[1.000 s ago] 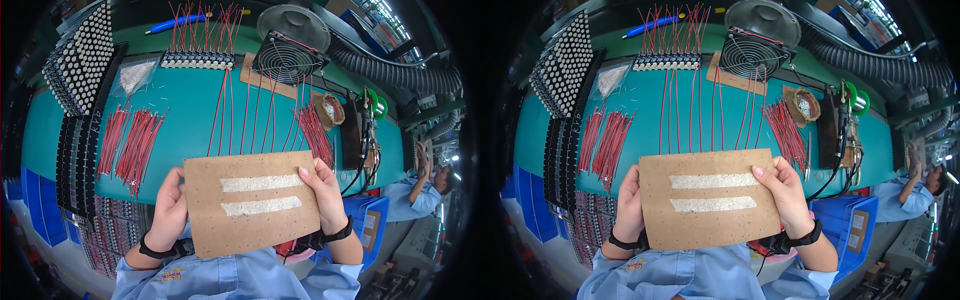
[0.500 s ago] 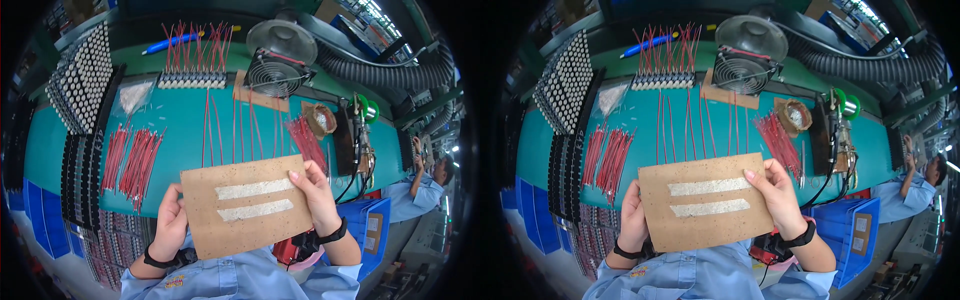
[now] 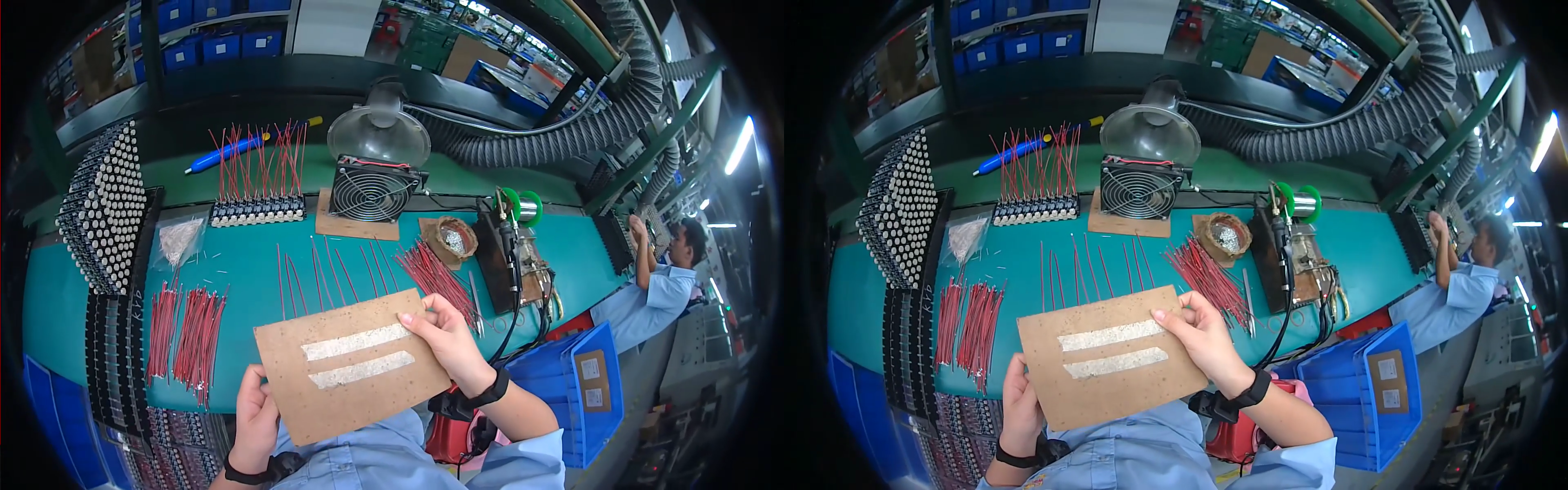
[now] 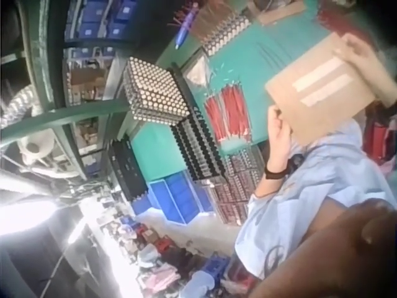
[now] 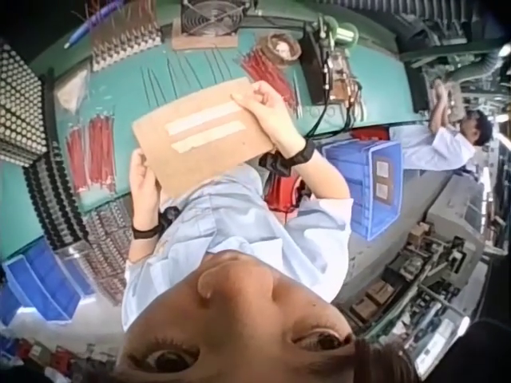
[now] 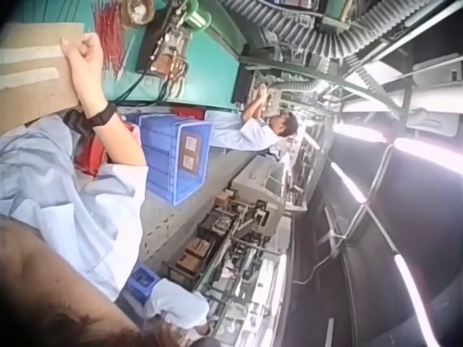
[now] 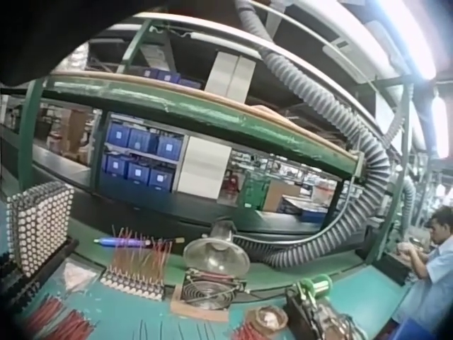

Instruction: The person places a circuit board onto a wooden board, aligns red wires against it, and solders them to the board using a soldering iron. After soldering, the person picks up the circuit board and places it into a plastic tray.

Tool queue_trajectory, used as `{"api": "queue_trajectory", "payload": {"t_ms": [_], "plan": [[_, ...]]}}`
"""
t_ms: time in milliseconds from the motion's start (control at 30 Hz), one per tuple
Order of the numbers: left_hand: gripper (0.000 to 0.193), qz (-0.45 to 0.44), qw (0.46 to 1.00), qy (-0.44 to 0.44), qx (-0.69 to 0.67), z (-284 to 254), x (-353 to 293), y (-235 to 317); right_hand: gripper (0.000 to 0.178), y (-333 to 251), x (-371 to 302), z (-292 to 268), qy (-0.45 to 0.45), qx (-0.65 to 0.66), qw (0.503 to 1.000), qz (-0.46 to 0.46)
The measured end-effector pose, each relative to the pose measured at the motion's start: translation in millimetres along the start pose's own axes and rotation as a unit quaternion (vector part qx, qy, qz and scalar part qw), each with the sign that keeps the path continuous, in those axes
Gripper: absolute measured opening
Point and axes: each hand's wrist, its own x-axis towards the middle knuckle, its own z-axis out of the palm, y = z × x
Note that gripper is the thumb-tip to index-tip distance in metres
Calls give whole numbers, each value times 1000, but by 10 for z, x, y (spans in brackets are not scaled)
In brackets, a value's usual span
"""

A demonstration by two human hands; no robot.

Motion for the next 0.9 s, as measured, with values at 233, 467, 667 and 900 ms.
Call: {"api": "queue_trajectory", "payload": {"t_ms": [233,467,667,900], "plan": [[9,-33,994,67,-82,43,6,29,18,41,23,2,3,-35,999,-26],[33,21,998,57,22,223,59,73,18,84,41,39,9,-87,994,-71],[50,-50,997,33,57,206,94,125,19,89,60,112,27,-97,989,-109],[46,-34,997,72,21,289,135,156,20,57,87,163,37,-72,987,-139]]}}
